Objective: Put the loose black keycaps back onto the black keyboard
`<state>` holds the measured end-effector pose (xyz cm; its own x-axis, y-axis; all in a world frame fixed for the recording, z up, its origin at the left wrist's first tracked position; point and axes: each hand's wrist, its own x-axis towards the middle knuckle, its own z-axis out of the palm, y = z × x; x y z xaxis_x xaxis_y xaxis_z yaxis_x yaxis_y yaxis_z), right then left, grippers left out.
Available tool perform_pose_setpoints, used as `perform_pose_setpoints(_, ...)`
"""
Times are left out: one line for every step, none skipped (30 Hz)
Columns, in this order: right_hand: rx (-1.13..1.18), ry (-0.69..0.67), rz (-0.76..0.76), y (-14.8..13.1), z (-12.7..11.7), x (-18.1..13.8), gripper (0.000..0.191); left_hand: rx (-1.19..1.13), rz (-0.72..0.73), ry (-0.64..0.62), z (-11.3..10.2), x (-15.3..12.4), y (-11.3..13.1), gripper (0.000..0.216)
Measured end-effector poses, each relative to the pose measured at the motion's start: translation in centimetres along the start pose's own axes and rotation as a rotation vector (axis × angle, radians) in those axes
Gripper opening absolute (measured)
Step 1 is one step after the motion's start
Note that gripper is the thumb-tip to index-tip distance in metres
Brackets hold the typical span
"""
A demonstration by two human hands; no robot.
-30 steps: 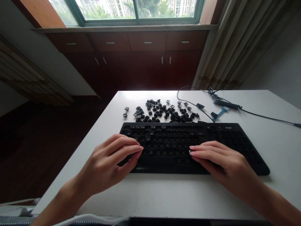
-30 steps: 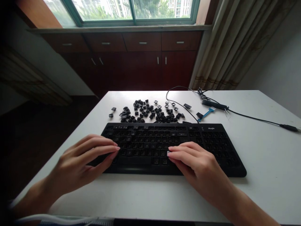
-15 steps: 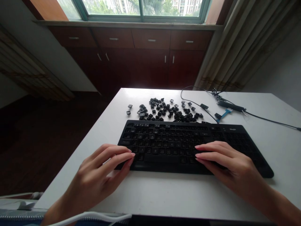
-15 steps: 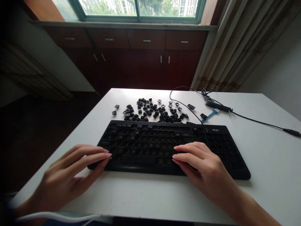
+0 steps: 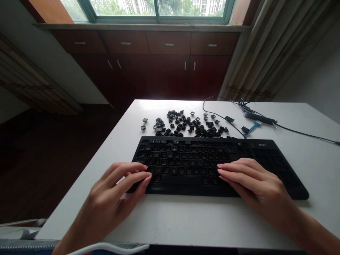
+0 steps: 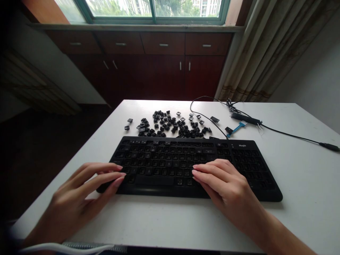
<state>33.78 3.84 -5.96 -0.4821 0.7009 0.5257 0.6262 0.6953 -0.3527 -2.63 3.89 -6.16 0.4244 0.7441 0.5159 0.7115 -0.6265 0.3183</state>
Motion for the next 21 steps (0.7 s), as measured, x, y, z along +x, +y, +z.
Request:
perform_pose_setpoints(-0.008, -0.007, -0.007, 0.0, 0.0, -0.1, 0.042, 0.0, 0.002, -0.008, 0.0, 0.0, 0.0, 0.026)
perform_pose_setpoints(-0.013, -0.019, -0.013, 0.0, -0.1, -0.2, 0.043, 0.0, 0.007, -0.022, 0.0, 0.0, 0.0, 0.026)
perform_pose_setpoints(-0.016, -0.031, -0.018, 0.0, -0.1, -0.3, 0.044, 0.0, 0.014, -0.03, -0.1, -0.1, 0.0, 0.026)
perform_pose_setpoints(-0.017, -0.04, -0.02, 0.0, -0.1, -0.3, 0.045, 0.002, 0.02, -0.034, -0.1, -0.1, 0.0, 0.027)
perform_pose_setpoints(-0.014, -0.041, -0.018, 0.0, -0.1, -0.3, 0.044, 0.004, 0.023, -0.036, -0.1, -0.1, 0.0, 0.027)
perform_pose_setpoints(-0.008, -0.038, -0.013, 0.0, -0.1, -0.3, 0.042, 0.006, 0.023, -0.036, -0.1, -0.1, -0.1, 0.027)
perform_pose_setpoints(-0.001, -0.033, -0.008, 0.0, -0.1, -0.3, 0.041, 0.008, 0.02, -0.035, -0.1, -0.1, -0.1, 0.027)
perform_pose_setpoints(0.003, -0.028, -0.005, -0.1, -0.1, -0.3, 0.039, 0.009, 0.014, -0.034, 0.0, -0.1, -0.1, 0.026)
perform_pose_setpoints(0.002, -0.027, -0.006, -0.1, -0.1, -0.3, 0.039, 0.009, 0.009, -0.032, 0.0, -0.1, -0.1, 0.026)
perform_pose_setpoints(-0.004, -0.032, -0.011, -0.2, -0.1, -0.2, 0.039, 0.009, 0.006, -0.032, 0.0, -0.1, -0.1, 0.026)
perform_pose_setpoints(-0.017, -0.039, -0.019, -0.3, -0.1, -0.2, 0.038, 0.008, 0.006, -0.032, 0.0, -0.1, -0.1, 0.026)
perform_pose_setpoints(-0.034, -0.047, -0.028, -0.4, -0.1, -0.2, 0.038, 0.008, 0.004, -0.032, 0.1, -0.1, -0.1, 0.026)
perform_pose_setpoints(-0.053, -0.05, -0.04, -0.5, -0.1, -0.1, 0.038, 0.009, 0.005, -0.03, 0.1, -0.2, -0.1, 0.026)
perform_pose_setpoints(-0.07, -0.051, -0.055, -0.6, -0.2, -0.1, 0.038, 0.009, 0.005, -0.032, 0.0, -0.2, -0.1, 0.026)
perform_pose_setpoints(-0.086, -0.05, -0.072, -0.7, -0.2, 0.0, 0.038, 0.01, 0.004, -0.034, 0.0, -0.2, -0.1, 0.026)
perform_pose_setpoints(-0.101, -0.049, -0.088, -0.7, -0.2, 0.1, 0.038, 0.011, 0.002, -0.038, 0.0, -0.3, -0.1, 0.026)
perform_pose_setpoints(-0.116, -0.048, -0.103, -0.8, -0.3, 0.1, 0.037, 0.009, 0.001, -0.041, 0.0, -0.3, -0.1, 0.026)
perform_pose_setpoints(-0.131, -0.048, -0.114, -0.9, -0.4, 0.2, 0.035, 0.006, 0.0, -0.043, 0.0, -0.3, -0.1, 0.026)
perform_pose_setpoints(-0.148, -0.05, -0.123, -0.9, -0.4, 0.3, 0.034, 0.002, -0.001, -0.043, 0.0, -0.2, -0.1, 0.026)
perform_pose_setpoints(-0.169, -0.059, -0.128, -1.0, -0.5, 0.4, 0.033, -0.001, -0.003, -0.041, 0.0, -0.2, 0.0, 0.026)
perform_pose_setpoints(-0.192, -0.069, -0.134, -1.1, -0.5, 0.5, 0.032, -0.004, -0.005, -0.039, 0.0, -0.2, 0.0, 0.025)
